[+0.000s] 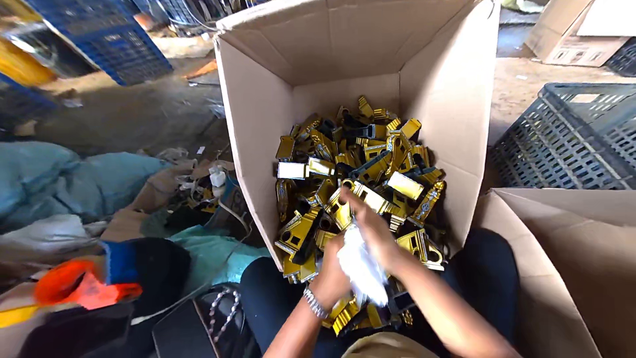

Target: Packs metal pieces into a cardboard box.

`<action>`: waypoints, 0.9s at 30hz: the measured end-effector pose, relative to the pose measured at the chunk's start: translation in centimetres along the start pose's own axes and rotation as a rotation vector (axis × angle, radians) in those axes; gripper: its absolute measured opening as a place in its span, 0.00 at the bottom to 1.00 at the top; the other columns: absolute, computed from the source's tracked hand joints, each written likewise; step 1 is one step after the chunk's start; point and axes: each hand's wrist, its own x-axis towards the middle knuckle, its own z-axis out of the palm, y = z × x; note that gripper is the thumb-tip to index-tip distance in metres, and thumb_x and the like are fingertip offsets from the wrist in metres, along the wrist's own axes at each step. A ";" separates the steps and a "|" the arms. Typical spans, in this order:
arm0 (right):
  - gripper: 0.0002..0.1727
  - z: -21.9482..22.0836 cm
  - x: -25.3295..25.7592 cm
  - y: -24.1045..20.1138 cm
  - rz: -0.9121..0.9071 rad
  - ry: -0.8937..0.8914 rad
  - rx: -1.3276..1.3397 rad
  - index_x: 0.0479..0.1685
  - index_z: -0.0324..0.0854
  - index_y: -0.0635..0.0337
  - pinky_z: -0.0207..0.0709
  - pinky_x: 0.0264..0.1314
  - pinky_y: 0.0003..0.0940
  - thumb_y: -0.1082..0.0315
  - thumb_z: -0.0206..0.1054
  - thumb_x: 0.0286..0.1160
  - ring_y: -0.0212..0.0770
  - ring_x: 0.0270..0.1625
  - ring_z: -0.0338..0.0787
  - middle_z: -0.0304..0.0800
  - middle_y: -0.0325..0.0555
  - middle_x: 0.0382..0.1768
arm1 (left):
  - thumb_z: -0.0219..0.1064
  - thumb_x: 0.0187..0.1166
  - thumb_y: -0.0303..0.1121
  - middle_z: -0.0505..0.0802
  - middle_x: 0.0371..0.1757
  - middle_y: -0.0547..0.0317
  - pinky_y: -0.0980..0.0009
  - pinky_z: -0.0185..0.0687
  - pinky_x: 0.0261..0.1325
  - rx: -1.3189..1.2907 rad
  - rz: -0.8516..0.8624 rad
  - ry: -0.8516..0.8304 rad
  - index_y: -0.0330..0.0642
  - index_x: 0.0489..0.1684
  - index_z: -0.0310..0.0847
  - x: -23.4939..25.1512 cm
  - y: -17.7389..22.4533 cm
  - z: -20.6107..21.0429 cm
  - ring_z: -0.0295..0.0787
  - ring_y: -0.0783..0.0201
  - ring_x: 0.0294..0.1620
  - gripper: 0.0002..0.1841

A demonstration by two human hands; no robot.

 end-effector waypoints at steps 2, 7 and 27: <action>0.34 -3.4 0.5 3.3 0.230 0.185 0.127 0.76 0.71 0.77 0.64 0.87 0.48 0.54 0.37 0.94 0.53 0.83 0.74 0.75 0.68 0.78 | 0.67 0.75 0.22 0.90 0.56 0.45 0.73 0.77 0.67 0.020 -0.245 -0.202 0.16 0.65 0.75 -3.6 -1.3 -2.3 0.84 0.72 0.58 0.21; 0.26 -8.6 -7.1 4.2 0.231 0.354 0.103 0.57 0.81 0.74 0.84 0.66 0.32 0.54 0.51 0.90 0.32 0.58 0.91 0.92 0.48 0.54 | 0.73 0.70 0.26 0.92 0.58 0.54 0.75 0.81 0.70 -0.143 -0.174 0.179 0.25 0.66 0.76 -2.8 -1.2 -5.1 0.86 0.74 0.62 0.25; 0.11 -3.7 -8.9 -0.2 0.393 -0.249 0.508 0.48 0.86 0.71 0.87 0.52 0.20 0.79 0.68 0.68 0.20 0.44 0.91 0.94 0.38 0.42 | 0.85 0.50 0.33 0.97 0.44 0.55 0.81 0.84 0.61 0.041 0.195 -0.030 0.24 0.47 0.84 -4.3 -1.3 0.2 0.91 0.81 0.51 0.27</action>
